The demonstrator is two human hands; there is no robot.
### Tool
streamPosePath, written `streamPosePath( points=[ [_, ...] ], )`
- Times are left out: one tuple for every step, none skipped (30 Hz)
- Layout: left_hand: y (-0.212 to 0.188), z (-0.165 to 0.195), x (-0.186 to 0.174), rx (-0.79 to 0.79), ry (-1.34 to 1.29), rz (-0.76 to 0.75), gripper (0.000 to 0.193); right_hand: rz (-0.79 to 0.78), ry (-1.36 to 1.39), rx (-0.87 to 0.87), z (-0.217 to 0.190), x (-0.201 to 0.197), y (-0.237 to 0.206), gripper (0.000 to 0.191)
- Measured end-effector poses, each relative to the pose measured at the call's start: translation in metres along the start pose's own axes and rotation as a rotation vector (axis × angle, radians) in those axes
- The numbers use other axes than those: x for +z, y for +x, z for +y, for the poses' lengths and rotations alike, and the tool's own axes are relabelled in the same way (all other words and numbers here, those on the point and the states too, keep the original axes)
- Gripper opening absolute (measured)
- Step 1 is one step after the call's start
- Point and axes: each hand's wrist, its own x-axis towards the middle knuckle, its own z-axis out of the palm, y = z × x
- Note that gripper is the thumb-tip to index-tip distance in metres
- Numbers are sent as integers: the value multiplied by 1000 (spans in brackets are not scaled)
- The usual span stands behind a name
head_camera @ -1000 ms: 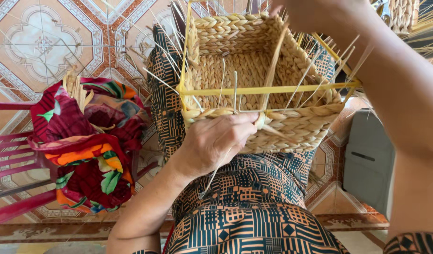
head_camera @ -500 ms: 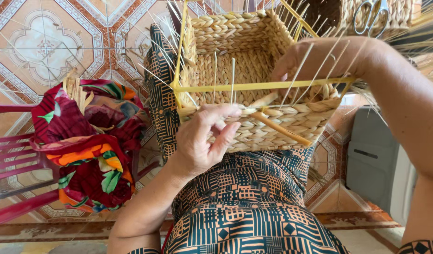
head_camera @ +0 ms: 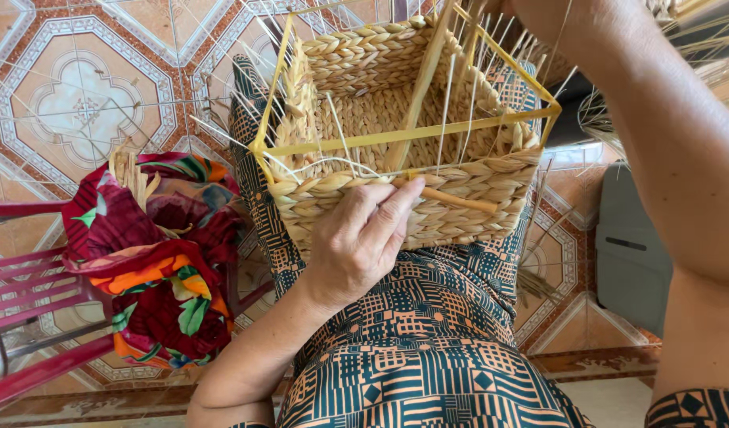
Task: The person weaves a rectangular basket using dried palm leaves. They interlace the leaves through a yellow frame held on their lap, repeatedly pulling and tightening the strands to build the basket walls.
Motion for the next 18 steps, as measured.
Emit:
streamPosePath(
  points=[
    [1, 1, 1, 2, 14, -10, 44, -33, 91, 24, -6, 2, -1, 15],
    [2, 1, 1, 5, 30, -19, 46, -76, 166, 40, -11, 5, -1, 15],
    [2, 1, 1, 6, 46, -28, 48, -123, 261, 72, -16, 8, -2, 15],
    [3, 2, 1, 2, 57, -36, 49, -195, 331, 61, -20, 11, -3, 15],
    [3, 2, 1, -3, 68, -42, 49, -248, 377, 35, -22, 13, -4, 15],
    [2, 2, 2, -8, 80, -46, 50, -311, 415, -14, -24, 12, -4, 14],
    [2, 2, 2, -16, 71, -50, 50, -290, 397, -69, -24, 12, -4, 13],
    [2, 2, 3, -26, 63, -54, 49, -270, 379, -125, -23, 13, -3, 12],
    [1, 2, 3, -36, 55, -59, 49, -251, 363, -181, -21, 12, -2, 13],
    [1, 2, 4, -37, 61, -61, 48, -253, 399, -86, -19, 14, 0, 13],
    [0, 1, 4, -36, 66, -60, 47, -252, 432, 8, -16, 17, 4, 15],
    [0, 1, 5, -31, 73, -57, 47, -249, 463, 100, -13, 19, 7, 18],
    [-1, 0, 6, -26, 72, -56, 45, -228, 441, 137, -11, 21, 10, 16],
    [-1, -1, 6, -24, 70, -56, 44, -208, 420, 177, -9, 26, 12, 15],
    [-1, -1, 6, -23, 67, -58, 43, -190, 401, 218, -7, 30, 13, 14],
    [-1, -2, 6, -16, 73, -60, 42, -181, 393, 205, -6, 32, 15, 15],
    [-2, -3, 5, -9, 80, -61, 42, -170, 386, 191, -5, 35, 16, 16],
    [-1, -3, 5, -1, 87, -63, 42, -160, 379, 176, -6, 37, 17, 17]
  ],
)
